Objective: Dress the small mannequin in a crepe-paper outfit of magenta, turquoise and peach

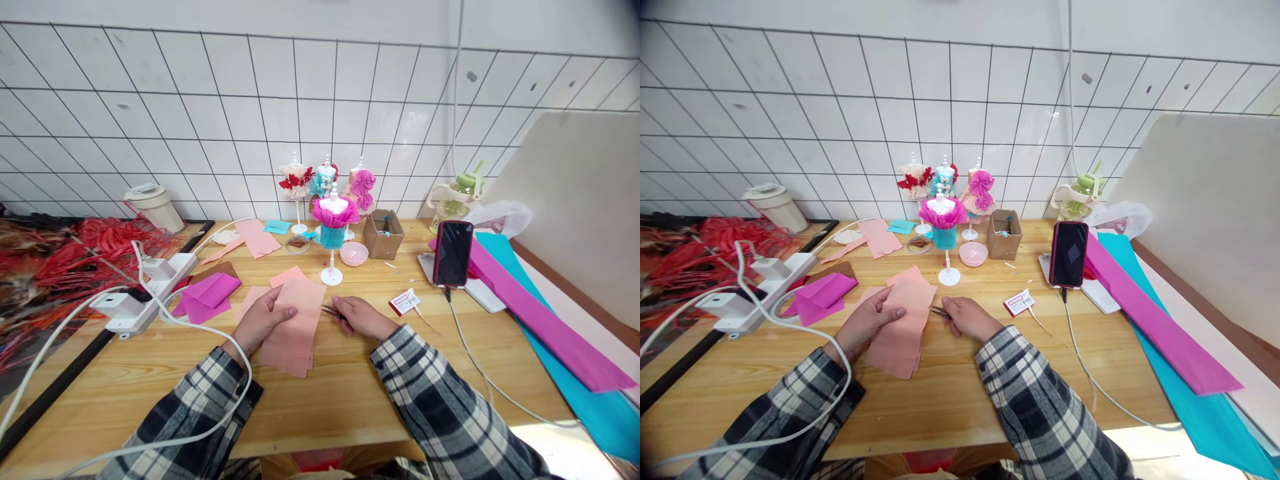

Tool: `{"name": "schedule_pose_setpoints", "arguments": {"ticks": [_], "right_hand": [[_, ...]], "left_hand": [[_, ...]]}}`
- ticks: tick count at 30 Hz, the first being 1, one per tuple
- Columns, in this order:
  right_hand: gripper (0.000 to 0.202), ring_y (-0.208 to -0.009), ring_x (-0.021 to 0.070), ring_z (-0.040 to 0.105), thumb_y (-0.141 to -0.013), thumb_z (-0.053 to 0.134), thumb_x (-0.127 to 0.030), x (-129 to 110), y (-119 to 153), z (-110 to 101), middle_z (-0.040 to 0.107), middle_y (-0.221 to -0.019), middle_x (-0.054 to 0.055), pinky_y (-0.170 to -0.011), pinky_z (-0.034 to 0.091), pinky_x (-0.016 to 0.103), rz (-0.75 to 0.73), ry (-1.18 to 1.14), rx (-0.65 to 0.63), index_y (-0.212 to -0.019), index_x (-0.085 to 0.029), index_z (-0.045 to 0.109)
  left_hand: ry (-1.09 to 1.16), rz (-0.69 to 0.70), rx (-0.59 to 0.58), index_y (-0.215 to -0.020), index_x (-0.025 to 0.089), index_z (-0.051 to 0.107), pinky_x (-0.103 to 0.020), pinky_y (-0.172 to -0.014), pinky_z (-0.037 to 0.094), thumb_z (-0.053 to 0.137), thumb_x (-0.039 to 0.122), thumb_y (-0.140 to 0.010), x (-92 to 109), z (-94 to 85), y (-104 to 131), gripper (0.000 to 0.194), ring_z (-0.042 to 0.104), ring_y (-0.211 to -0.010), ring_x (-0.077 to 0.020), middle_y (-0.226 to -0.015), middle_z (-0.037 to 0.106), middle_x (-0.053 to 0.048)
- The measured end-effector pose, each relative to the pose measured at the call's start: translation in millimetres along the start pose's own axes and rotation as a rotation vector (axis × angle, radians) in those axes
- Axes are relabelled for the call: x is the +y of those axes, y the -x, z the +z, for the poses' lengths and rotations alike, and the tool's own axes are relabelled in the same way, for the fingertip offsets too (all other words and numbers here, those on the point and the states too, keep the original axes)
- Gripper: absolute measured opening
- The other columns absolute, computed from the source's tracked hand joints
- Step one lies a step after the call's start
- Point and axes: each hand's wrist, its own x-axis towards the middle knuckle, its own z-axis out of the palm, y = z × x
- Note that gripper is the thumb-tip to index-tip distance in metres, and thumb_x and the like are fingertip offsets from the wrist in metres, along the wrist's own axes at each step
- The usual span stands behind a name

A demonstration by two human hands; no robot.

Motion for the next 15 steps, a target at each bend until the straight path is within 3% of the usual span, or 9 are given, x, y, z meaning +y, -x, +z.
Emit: {"name": "schedule_pose_setpoints", "arguments": {"ticks": [10, 15], "right_hand": [[0.054, -0.051, 0.0133, 0.045, -0.094, 0.024, -0.054, 2.6, -4.4, 1.3, 0.050, -0.052, -0.001, -0.056, 0.033, 0.025, -0.071, 0.130, 0.081, -0.061, -0.021, 0.051], [0.052, -0.057, 0.0146, 0.047, -0.095, 0.023, -0.050, 0.1, -5.0, 1.3, 0.053, -0.058, 0.001, -0.058, 0.033, 0.025, -0.069, 0.198, 0.058, -0.062, -0.021, 0.051]], "left_hand": [[-0.010, -0.014, -0.011, -0.129, 0.019, 0.049, -0.034, -0.077, 0.052, 0.079, 0.031, -0.064, 2.3, 2.5, 0.7, 0.073, 0.067, -0.093, -0.0276, -0.113, 0.068, -0.010], [-0.053, -0.015, 0.007, -0.129, 0.019, 0.048, -0.035, -0.079, 0.051, 0.080, 0.032, -0.062, 1.6, 2.8, -0.2, 0.075, 0.066, -0.095, -0.0283, -0.113, 0.068, -0.011]]}}
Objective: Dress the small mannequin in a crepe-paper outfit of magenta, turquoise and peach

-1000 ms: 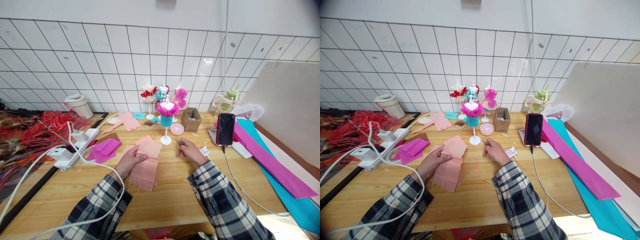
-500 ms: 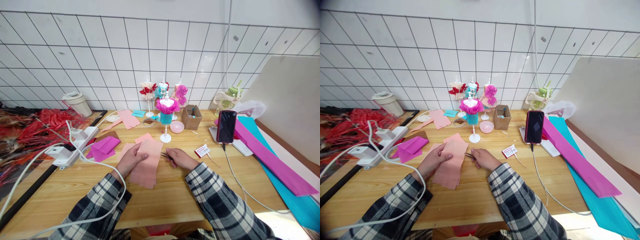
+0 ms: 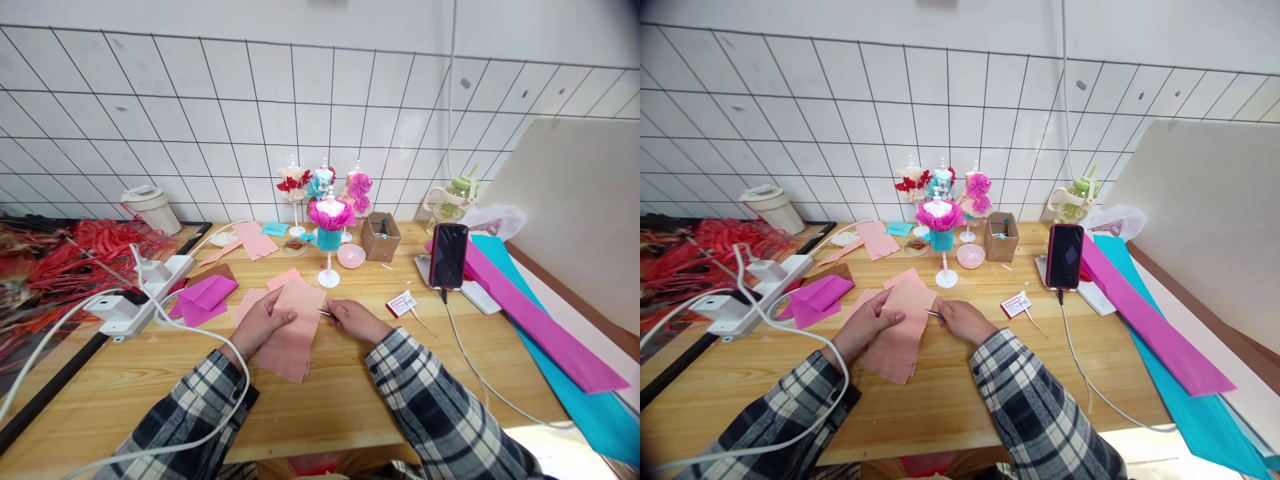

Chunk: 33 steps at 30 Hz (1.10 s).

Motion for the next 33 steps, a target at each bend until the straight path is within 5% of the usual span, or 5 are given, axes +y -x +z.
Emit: {"name": "schedule_pose_setpoints", "arguments": {"ticks": [14, 22, 28, 33], "right_hand": [[0.052, -0.060, 0.0140, 0.047, -0.097, 0.016, -0.046, -0.5, -0.9, 4.1, 0.053, -0.062, 0.001, -0.058, 0.032, 0.024, -0.090, 0.150, 0.030, -0.068, -0.020, 0.051], [0.055, -0.077, 0.0176, 0.056, -0.098, 0.015, -0.044, -5.4, 1.6, 1.9, 0.065, -0.086, 0.007, -0.069, 0.038, 0.026, -0.099, 0.231, 0.010, -0.085, -0.019, 0.061], [0.058, -0.070, 0.0158, 0.054, -0.097, 0.012, -0.049, -5.5, 2.5, 4.4, 0.063, -0.077, 0.005, -0.064, 0.036, 0.025, -0.098, 0.200, 0.015, -0.079, -0.019, 0.059], [0.062, -0.062, 0.0142, 0.050, -0.096, 0.010, -0.055, -2.8, 0.9, 9.4, 0.058, -0.066, 0.003, -0.060, 0.035, 0.024, -0.076, 0.125, 0.031, -0.070, -0.019, 0.054]], "left_hand": [[-0.034, 0.025, 0.011, -0.135, 0.019, 0.042, -0.035, -0.081, 0.051, 0.079, 0.031, -0.063, -1.2, 1.5, -1.8, 0.081, 0.065, -0.096, -0.0272, -0.119, 0.065, -0.011], [-0.049, 0.075, -0.017, -0.139, 0.019, 0.037, -0.041, -0.091, 0.048, 0.078, 0.033, -0.064, -3.9, -0.6, -1.0, 0.087, 0.056, -0.114, -0.0326, -0.131, 0.056, -0.013], [0.091, 0.085, 0.008, -0.138, 0.018, 0.042, -0.039, -0.099, 0.042, 0.059, 0.047, -0.081, -9.5, -3.5, -3.5, 0.065, 0.054, -0.118, -0.0301, -0.132, 0.056, -0.012], [0.046, 0.038, 0.082, -0.141, 0.021, 0.035, -0.038, -0.093, 0.046, 0.068, 0.040, -0.076, -13.5, -3.5, -8.5, 0.076, 0.060, -0.110, -0.0271, -0.124, 0.062, -0.010]]}}
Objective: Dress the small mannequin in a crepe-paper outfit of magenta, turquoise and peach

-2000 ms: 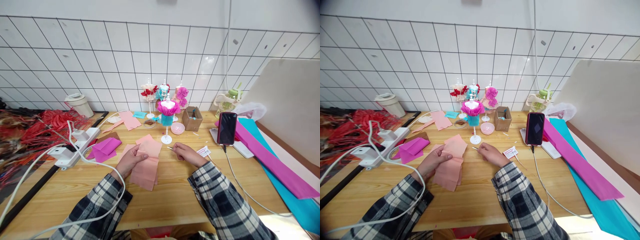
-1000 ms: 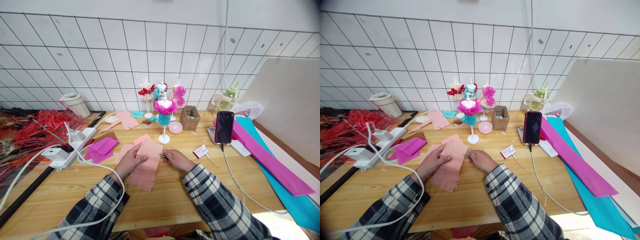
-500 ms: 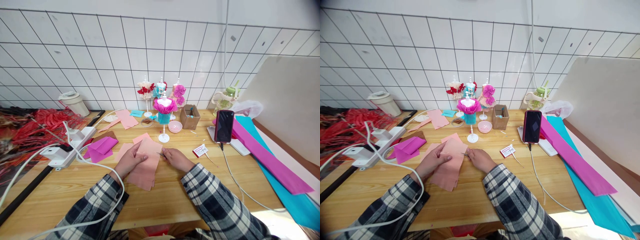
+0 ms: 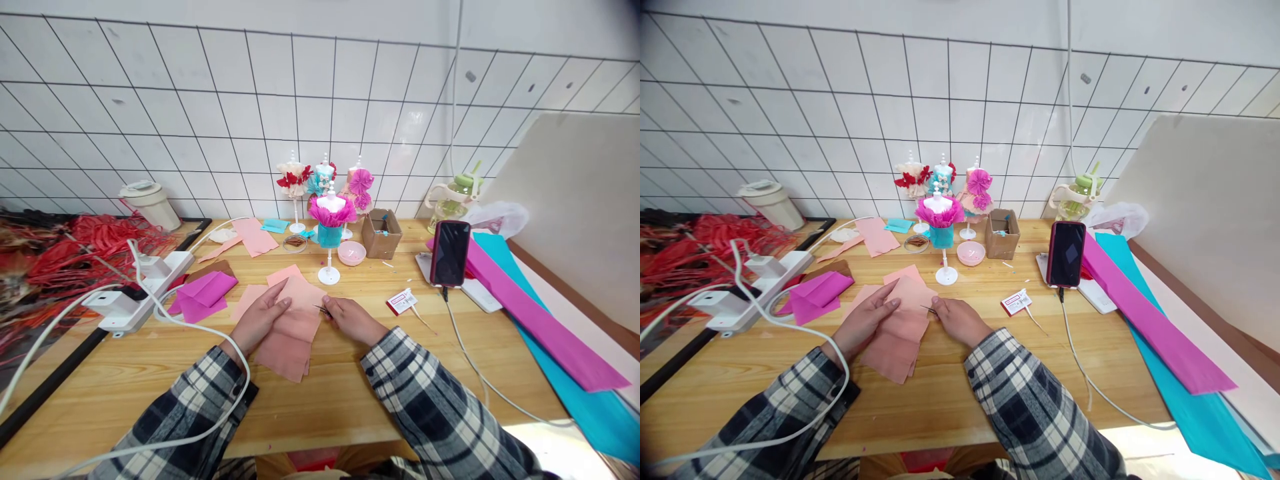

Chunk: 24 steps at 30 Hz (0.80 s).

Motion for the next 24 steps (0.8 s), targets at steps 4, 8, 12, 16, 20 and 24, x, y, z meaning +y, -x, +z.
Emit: {"name": "schedule_pose_setpoints", "arguments": {"ticks": [4, 8, 12, 16, 20, 24], "right_hand": [[0.062, -0.060, 0.0139, 0.048, -0.095, 0.010, -0.057, 3.4, -1.7, 2.0, 0.054, -0.062, 0.001, -0.060, 0.035, 0.024, 0.013, -0.054, 0.000, -0.068, -0.020, 0.050], [0.059, -0.059, 0.0133, 0.046, -0.095, 0.011, -0.056, 4.7, -2.3, 1.9, 0.051, -0.060, 0.000, -0.058, 0.034, 0.023, 0.013, -0.091, 0.008, -0.066, -0.020, 0.048], [0.056, -0.057, 0.0127, 0.044, -0.096, 0.013, -0.054, 3.9, -2.2, 1.5, 0.049, -0.059, -0.001, -0.057, 0.033, 0.023, 0.011, -0.096, 0.004, -0.065, -0.020, 0.045], [0.054, -0.055, 0.0124, 0.043, -0.096, 0.014, -0.051, 3.4, -2.3, 0.6, 0.048, -0.058, -0.001, -0.056, 0.032, 0.023, 0.013, -0.090, -0.002, -0.065, -0.020, 0.045], [0.053, -0.055, 0.0121, 0.043, -0.097, 0.015, -0.050, 2.7, -2.8, -1.0, 0.047, -0.058, -0.001, -0.055, 0.031, 0.023, 0.025, -0.073, -0.013, -0.065, -0.020, 0.044], [0.053, -0.056, 0.0126, 0.043, -0.096, 0.016, -0.052, 2.1, -2.1, -1.8, 0.047, -0.058, -0.001, -0.057, 0.032, 0.023, 0.021, -0.049, -0.015, -0.064, -0.020, 0.044]], "left_hand": [[0.010, 0.034, -0.057, -0.141, 0.023, 0.033, -0.035, -0.088, 0.050, 0.072, 0.036, -0.072, 2.1, -0.7, 1.3, 0.080, 0.061, -0.108, -0.0274, -0.127, 0.060, -0.010], [-0.042, 0.041, -0.043, -0.142, 0.021, 0.031, -0.037, -0.088, 0.051, 0.074, 0.037, -0.069, 2.8, -1.8, 2.3, 0.086, 0.058, -0.113, -0.0298, -0.130, 0.058, -0.011], [-0.069, 0.045, -0.016, -0.144, 0.020, 0.027, -0.039, -0.091, 0.050, 0.076, 0.038, -0.067, 0.4, -2.3, 1.5, 0.093, 0.054, -0.118, -0.0310, -0.133, 0.054, -0.013], [-0.082, 0.058, 0.031, -0.144, 0.020, 0.028, -0.041, -0.091, 0.050, 0.076, 0.042, -0.064, -0.6, -1.9, 1.4, 0.096, 0.056, -0.115, -0.0314, -0.133, 0.055, -0.013], [-0.089, 0.089, 0.032, -0.143, 0.022, 0.031, -0.041, -0.093, 0.049, 0.075, 0.040, -0.066, 0.9, 0.0, 2.2, 0.090, 0.057, -0.114, -0.0303, -0.131, 0.057, -0.012], [-0.099, 0.138, 0.035, -0.143, 0.022, 0.031, -0.039, -0.097, 0.046, 0.074, 0.039, -0.068, 2.5, 1.8, 2.6, 0.088, 0.053, -0.119, -0.0288, -0.134, 0.054, -0.011]]}}
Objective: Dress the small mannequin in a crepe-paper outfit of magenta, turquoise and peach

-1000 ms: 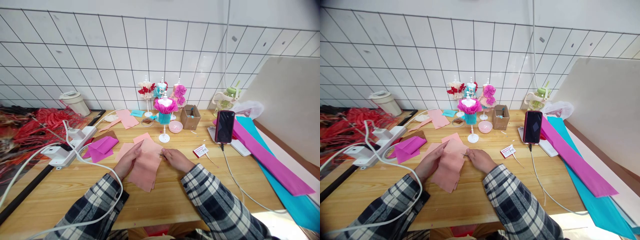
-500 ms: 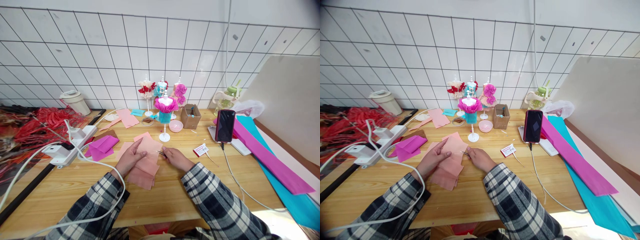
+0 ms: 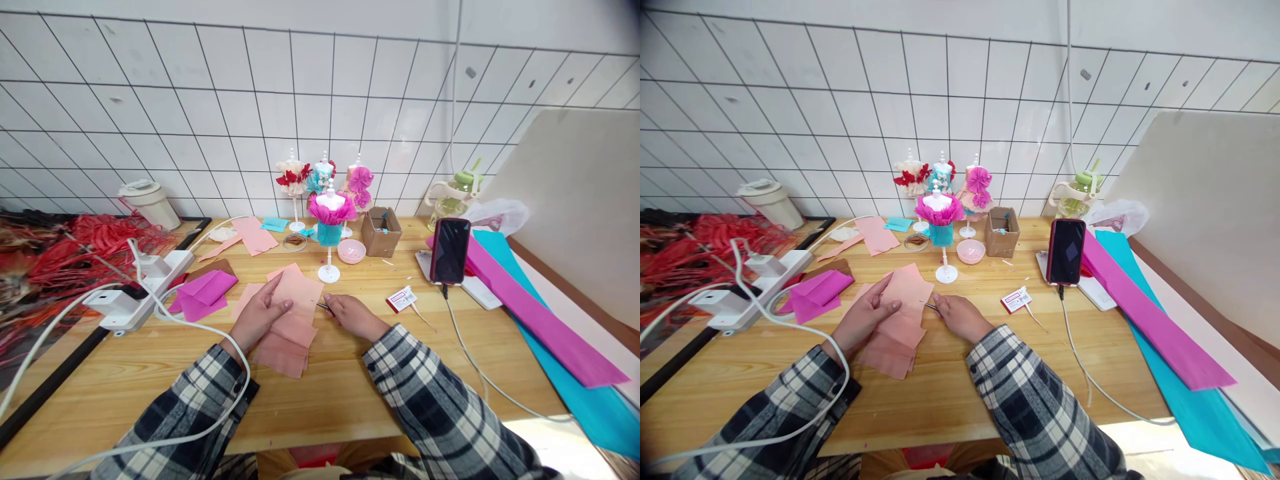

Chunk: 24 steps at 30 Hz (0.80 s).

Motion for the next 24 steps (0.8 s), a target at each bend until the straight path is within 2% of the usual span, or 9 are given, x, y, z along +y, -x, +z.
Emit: {"name": "schedule_pose_setpoints", "arguments": {"ticks": [5, 14, 21, 24], "right_hand": [[0.060, -0.061, 0.0138, 0.047, -0.095, 0.011, -0.056, -0.2, 1.5, 0.3, 0.052, -0.061, 0.000, -0.060, 0.035, 0.024, 0.019, -0.038, 0.010, -0.067, -0.020, 0.049], [0.062, -0.061, 0.0134, 0.049, -0.095, 0.011, -0.057, -1.1, 0.4, 4.8, 0.055, -0.062, 0.001, -0.060, 0.036, 0.024, 0.028, -0.040, 0.027, -0.070, -0.019, 0.053], [0.062, -0.059, 0.0130, 0.046, -0.095, 0.011, -0.057, 0.3, 0.4, -0.4, 0.051, -0.059, 0.000, -0.059, 0.034, 0.023, 0.029, -0.025, 0.022, -0.066, -0.019, 0.051], [0.062, -0.060, 0.0133, 0.046, -0.095, 0.011, -0.056, 0.1, 0.7, 0.2, 0.053, -0.061, 0.001, -0.060, 0.034, 0.024, 0.031, -0.007, 0.020, -0.068, -0.019, 0.052]], "left_hand": [[0.003, -0.010, -0.004, -0.144, 0.021, 0.029, -0.039, -0.097, 0.046, 0.074, 0.039, -0.069, 0.7, -0.3, 0.6, 0.089, 0.051, -0.121, -0.0293, -0.136, 0.052, -0.011], [0.046, -0.076, -0.077, -0.146, 0.021, 0.023, -0.043, -0.094, 0.049, 0.074, 0.039, -0.069, 0.0, 3.2, 1.6, 0.094, 0.052, -0.119, -0.0318, -0.135, 0.053, -0.013], [0.071, -0.055, -0.051, -0.148, 0.025, 0.014, -0.040, -0.090, 0.051, 0.071, 0.038, -0.073, 3.3, 3.8, 2.5, 0.095, 0.057, -0.115, -0.0299, -0.131, 0.057, -0.012], [0.051, -0.062, -0.077, -0.147, 0.025, 0.018, -0.039, -0.092, 0.050, 0.071, 0.038, -0.073, 3.3, 4.1, 3.1, 0.092, 0.057, -0.114, -0.0297, -0.134, 0.054, -0.012]]}}
